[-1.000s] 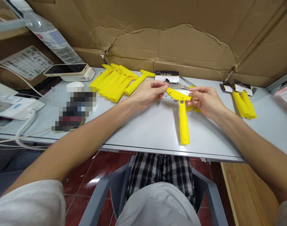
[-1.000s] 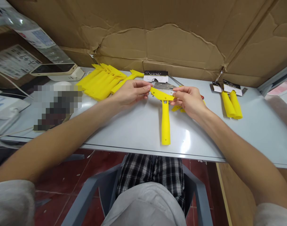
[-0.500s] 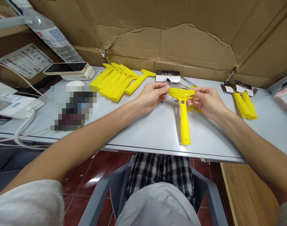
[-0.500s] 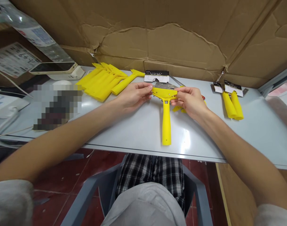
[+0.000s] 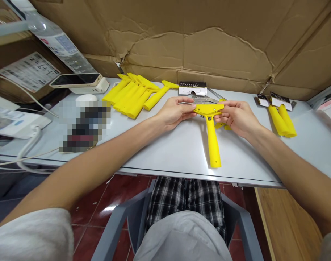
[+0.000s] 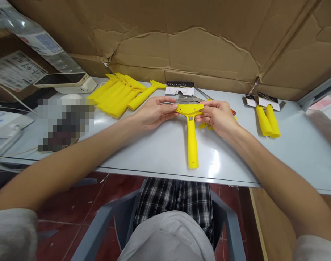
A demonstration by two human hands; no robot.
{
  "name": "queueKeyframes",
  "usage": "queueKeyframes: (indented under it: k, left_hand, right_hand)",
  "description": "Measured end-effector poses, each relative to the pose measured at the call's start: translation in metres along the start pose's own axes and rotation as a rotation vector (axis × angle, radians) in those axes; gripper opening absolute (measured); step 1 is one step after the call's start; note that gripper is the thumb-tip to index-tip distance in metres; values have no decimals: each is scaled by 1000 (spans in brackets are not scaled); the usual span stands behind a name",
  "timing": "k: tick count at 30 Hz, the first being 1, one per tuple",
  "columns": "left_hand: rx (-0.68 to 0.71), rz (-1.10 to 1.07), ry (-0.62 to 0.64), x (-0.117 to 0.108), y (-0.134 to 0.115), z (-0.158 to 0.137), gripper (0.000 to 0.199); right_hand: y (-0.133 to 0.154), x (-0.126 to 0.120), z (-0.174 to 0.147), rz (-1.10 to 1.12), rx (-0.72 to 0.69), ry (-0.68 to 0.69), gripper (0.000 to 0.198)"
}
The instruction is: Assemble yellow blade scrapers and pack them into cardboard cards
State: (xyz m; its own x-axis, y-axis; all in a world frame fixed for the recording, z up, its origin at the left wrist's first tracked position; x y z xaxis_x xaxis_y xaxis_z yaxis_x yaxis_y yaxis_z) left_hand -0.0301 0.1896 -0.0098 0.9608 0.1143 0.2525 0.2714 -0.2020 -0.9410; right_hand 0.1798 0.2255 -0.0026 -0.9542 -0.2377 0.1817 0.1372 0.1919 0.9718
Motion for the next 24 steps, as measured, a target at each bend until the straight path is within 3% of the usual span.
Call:
queueKeyframes:
  k: [7,15,19,24]
  left_hand:
    - [-97,20,62,8,9,-1,7]
    - [-31,51,42,7,3,-2,5]
    - [3,58,59,8,0,-4,20]
    - [44,79,39,7,-1,-4,14]
  right_hand:
    - [0,0,0,0,18,4,34]
    - [2,3,-3,10,30,-7,30]
    - [1,5,-2,12,37,-2,31]
    - [1,5,-1,68,51,-5,27]
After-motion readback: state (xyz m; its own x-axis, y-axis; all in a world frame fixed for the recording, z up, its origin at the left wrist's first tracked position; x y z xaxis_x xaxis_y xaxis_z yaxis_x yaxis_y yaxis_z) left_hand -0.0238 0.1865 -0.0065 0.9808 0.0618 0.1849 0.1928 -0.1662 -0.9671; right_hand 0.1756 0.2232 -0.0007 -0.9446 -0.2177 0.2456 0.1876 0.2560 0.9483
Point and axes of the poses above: each hand's wrist, its own z-axis towards the middle knuckle, its own x-axis out of the palm, y = z × x, the point moved 8 cm from there along z, towards the middle knuckle, and after that the axes turned 5 degrees about z, right-handed, at the moved point
